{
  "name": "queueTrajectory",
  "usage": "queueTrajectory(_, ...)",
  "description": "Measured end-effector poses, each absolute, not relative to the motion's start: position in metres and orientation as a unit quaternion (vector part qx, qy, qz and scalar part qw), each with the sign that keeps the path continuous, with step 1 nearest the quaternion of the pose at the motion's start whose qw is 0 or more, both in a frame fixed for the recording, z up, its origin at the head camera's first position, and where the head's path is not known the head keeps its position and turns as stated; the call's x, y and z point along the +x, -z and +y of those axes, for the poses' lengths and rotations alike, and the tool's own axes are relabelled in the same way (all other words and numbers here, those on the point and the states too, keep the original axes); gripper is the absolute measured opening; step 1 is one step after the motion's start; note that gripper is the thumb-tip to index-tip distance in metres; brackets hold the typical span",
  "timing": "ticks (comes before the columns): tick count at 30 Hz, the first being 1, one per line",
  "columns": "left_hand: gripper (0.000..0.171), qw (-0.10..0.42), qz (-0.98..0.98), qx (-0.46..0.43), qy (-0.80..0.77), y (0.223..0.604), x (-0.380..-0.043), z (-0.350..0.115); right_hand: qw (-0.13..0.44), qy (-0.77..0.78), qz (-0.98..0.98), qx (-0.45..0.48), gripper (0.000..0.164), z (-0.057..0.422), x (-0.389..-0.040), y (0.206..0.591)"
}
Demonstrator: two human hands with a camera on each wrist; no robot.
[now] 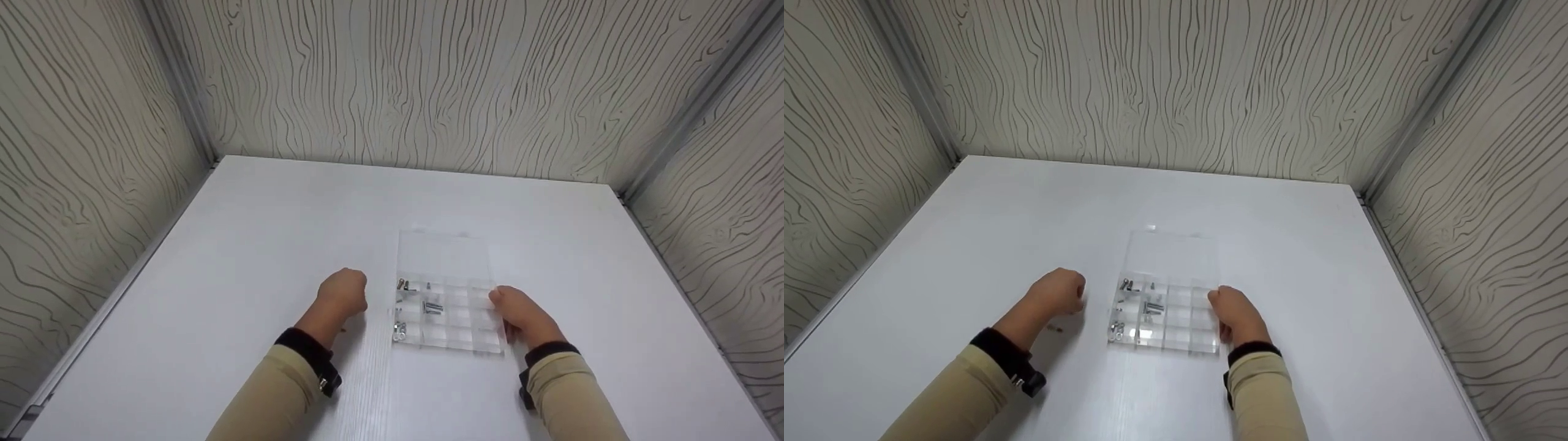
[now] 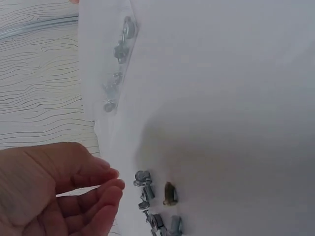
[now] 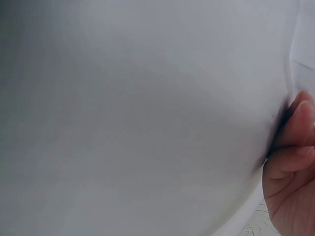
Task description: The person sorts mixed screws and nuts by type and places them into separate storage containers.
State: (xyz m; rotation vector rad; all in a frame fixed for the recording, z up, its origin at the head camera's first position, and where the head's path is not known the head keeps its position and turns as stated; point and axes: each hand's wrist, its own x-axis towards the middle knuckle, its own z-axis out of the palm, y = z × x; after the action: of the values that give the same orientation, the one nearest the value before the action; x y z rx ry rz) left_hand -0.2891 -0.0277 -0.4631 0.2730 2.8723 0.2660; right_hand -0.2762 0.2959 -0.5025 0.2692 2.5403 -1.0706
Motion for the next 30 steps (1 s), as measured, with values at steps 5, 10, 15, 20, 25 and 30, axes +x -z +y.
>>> queueTrajectory(5, 0.018, 0.143, 0.984, 0.081, -0.072, 0.470, -0.285, -0.026, 0.181, 0.376, 0.903, 0.096, 0.029, 0.296, -0.277, 0.503)
queueTrajectory(10, 0.014, 0.133, 0.987, 0.078, -0.048, 0.480, -0.285, -0.021, 0.182, 0.382, 0.900, 0.102, 0.029, 0.296, -0.276, 0.504)
queueTrajectory(15, 0.016, 0.121, 0.989, 0.079, -0.034, 0.480, -0.284, -0.017, 0.182, 0.379, 0.902, 0.098, 0.029, 0.296, -0.277, 0.504)
queueTrajectory(20, 0.012, 0.097, 0.990, 0.094, -0.038, 0.473, -0.288, -0.010, 0.184, 0.368, 0.907, 0.088, 0.030, 0.298, -0.277, 0.503)
queueTrajectory(25, 0.023, 0.068, 0.990, 0.109, -0.058, 0.463, -0.295, 0.003, 0.182, 0.370, 0.907, 0.089, 0.029, 0.297, -0.276, 0.503)
queueTrajectory(30, 0.026, 0.047, 0.989, 0.115, -0.080, 0.453, -0.297, 0.018, 0.180, 0.362, 0.910, 0.092, 0.028, 0.296, -0.277, 0.503)
